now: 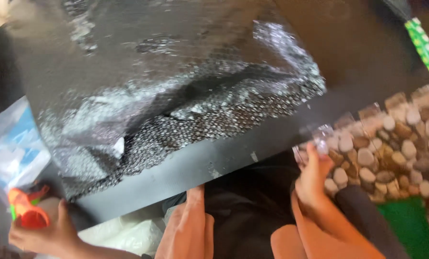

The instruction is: The person wraps a blue fabric bag in black bubble wrap by hand and secures it using tape from a hand dispenser.

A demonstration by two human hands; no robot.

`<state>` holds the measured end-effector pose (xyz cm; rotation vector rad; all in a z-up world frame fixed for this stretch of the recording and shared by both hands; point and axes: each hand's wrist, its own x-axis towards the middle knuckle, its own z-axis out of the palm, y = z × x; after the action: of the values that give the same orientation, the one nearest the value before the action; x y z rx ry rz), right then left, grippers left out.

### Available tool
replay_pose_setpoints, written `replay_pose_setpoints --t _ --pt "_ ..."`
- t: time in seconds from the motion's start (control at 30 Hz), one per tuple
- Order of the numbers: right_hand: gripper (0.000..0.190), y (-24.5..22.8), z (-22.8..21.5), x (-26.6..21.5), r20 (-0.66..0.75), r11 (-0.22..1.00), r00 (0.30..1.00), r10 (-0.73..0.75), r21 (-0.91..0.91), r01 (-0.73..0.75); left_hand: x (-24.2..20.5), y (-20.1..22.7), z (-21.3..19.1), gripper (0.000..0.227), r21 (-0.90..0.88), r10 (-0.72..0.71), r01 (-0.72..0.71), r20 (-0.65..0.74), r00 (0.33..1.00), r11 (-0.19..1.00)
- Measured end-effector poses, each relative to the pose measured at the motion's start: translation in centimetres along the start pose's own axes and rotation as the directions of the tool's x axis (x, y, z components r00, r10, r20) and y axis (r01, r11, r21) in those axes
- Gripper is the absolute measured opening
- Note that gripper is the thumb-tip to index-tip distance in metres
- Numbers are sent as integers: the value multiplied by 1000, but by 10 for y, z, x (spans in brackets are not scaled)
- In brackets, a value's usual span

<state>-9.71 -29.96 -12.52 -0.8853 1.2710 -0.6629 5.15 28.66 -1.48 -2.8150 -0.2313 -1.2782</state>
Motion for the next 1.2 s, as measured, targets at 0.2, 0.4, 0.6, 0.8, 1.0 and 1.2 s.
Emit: replay_pose_setpoints --t 0.2,0.4,0.6,0.8,1.0,1.2 --pt "39 -68 35 -51 593 235 217 -775 -49 971 51 123 -9 37 -327 215 -272 -199 956 905" --pt "44 -107 155 -96 820 34 -336 -463 395 918 56 262 34 31 -679 591 -524 -162 791 515" --pt "76 -122 201 -135 894 -185 -199 402 292 938 45 302 88 46 -620 727 -575 -11 687 534" --pt "36 -88 207 -88 913 -251 -257 316 342 905 61 299 72 46 -726 751 -475 86 655 497" --pt "59 -103 220 -97 929 -279 -247 277 324 904 83 302 50 67 -824 764 -336 168 623 456" --pt "26 -81 227 -74 932 -227 -297 211 342 912 80 304 53 75 -825 741 -304 191 644 477"
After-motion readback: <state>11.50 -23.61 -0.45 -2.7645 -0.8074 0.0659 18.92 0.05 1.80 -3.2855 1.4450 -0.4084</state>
